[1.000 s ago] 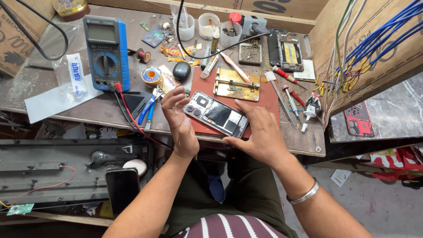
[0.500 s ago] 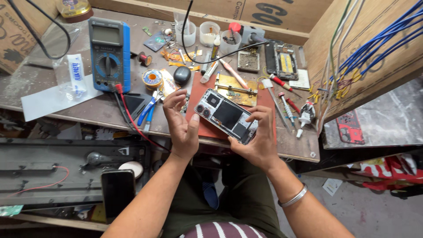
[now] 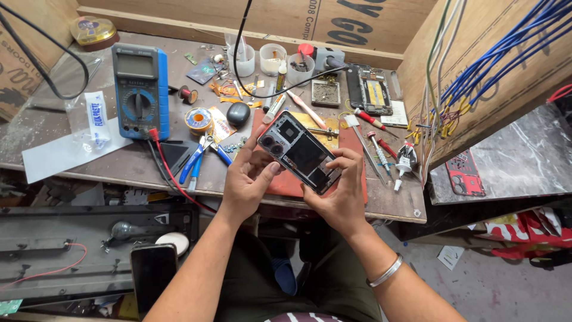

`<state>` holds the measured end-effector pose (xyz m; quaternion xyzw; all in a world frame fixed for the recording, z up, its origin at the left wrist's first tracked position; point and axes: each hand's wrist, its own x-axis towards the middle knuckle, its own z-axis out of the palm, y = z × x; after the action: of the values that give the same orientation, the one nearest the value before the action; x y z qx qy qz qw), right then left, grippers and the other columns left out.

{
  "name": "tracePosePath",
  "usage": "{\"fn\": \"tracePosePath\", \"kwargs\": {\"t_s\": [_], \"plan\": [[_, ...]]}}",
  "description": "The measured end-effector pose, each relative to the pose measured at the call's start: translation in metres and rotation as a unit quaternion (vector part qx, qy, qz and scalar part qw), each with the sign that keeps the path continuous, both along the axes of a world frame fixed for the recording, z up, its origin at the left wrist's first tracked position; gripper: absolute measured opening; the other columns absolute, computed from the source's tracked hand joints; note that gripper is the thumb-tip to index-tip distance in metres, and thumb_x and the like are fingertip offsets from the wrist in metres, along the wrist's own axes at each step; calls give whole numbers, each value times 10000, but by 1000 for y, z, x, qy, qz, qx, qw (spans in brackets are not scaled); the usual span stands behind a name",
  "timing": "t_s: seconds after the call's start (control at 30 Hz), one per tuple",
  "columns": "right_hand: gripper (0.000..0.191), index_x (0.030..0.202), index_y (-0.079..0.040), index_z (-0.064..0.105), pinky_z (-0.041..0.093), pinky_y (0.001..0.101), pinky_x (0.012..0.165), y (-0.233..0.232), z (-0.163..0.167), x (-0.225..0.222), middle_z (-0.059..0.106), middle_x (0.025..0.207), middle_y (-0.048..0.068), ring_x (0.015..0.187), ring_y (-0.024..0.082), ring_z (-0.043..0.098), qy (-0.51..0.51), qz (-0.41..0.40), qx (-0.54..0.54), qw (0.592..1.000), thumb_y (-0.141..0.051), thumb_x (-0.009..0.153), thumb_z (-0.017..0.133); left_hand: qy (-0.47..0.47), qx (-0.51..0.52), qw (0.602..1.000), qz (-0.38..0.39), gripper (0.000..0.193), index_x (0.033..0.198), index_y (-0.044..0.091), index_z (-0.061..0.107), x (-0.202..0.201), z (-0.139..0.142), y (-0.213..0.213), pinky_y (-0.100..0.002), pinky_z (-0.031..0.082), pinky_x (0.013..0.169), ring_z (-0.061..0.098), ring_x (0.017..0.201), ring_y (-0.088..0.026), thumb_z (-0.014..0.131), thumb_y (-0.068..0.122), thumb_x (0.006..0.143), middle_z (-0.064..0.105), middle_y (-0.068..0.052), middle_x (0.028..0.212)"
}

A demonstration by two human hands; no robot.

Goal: The person uses a metal spudger to pry and separate the screen from the smartphone chassis. They then lift the screen assembly, rotate the phone, and peel back a black protective film from the internal components.

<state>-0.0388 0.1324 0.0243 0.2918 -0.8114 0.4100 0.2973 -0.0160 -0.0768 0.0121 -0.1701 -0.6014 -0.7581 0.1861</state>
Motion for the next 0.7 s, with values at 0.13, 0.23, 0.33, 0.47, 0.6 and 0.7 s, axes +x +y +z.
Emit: {"fn": "tracePosePath", "kwargs": {"t_s": [0.13, 0.23, 0.33, 0.47, 0.6, 0.7], "plan": [[659, 1158, -68, 432, 506, 408, 996, -3, 3, 2, 497, 1287, 163, 1202, 330, 562, -29, 5, 6, 1000, -182, 720, 912, 2, -9, 1000, 22, 731, 1627, 44, 306, 1, -2, 3, -309, 571, 995, 688, 1060, -137, 620, -57, 975, 703, -87, 1133], [660, 1154, -64, 435, 508, 401, 987, -2, 4, 1, 511, 1291, 155, 1195, 319, 575, -33, 11, 6, 999, -187, 719, 916, -2, -6, 1000, 27, 727, 1626, 50, 313, 0, -3, 4, -298, 561, 995, 682, 1072, -131, 623, -62, 978, 699, -82, 1142], [662, 1152, -63, 432, 504, 400, 993, -1, 4, 1, 510, 1298, 157, 1205, 322, 571, -28, 13, 10, 999, -183, 720, 918, -16, -23, 999, 43, 729, 1620, 48, 320, 0, -3, 4, -291, 560, 962, 688, 1044, -131, 635, -55, 970, 704, -82, 1113], [663, 1152, -63, 435, 498, 399, 1009, -1, 4, 2, 510, 1300, 157, 1214, 323, 567, -28, 15, 10, 999, -184, 720, 923, -12, -20, 999, 41, 715, 1615, 46, 326, 0, -4, 4, -287, 559, 965, 684, 1039, -129, 631, -54, 976, 700, -82, 1104], [653, 1151, -62, 448, 485, 407, 1033, -1, 5, 2, 516, 1301, 158, 1227, 326, 561, -23, 14, 12, 1000, -174, 719, 924, -7, -16, 999, 35, 715, 1621, 48, 319, 0, -4, 4, -285, 560, 967, 683, 1037, -125, 625, -51, 983, 695, -78, 1094], [648, 1153, -63, 455, 484, 406, 1038, -1, 6, 2, 516, 1303, 160, 1232, 327, 560, -22, 16, 12, 1000, -170, 719, 924, -10, -25, 999, 43, 717, 1619, 49, 318, 1, -3, 4, -282, 559, 959, 682, 1032, -121, 627, -48, 979, 694, -75, 1094]]}}
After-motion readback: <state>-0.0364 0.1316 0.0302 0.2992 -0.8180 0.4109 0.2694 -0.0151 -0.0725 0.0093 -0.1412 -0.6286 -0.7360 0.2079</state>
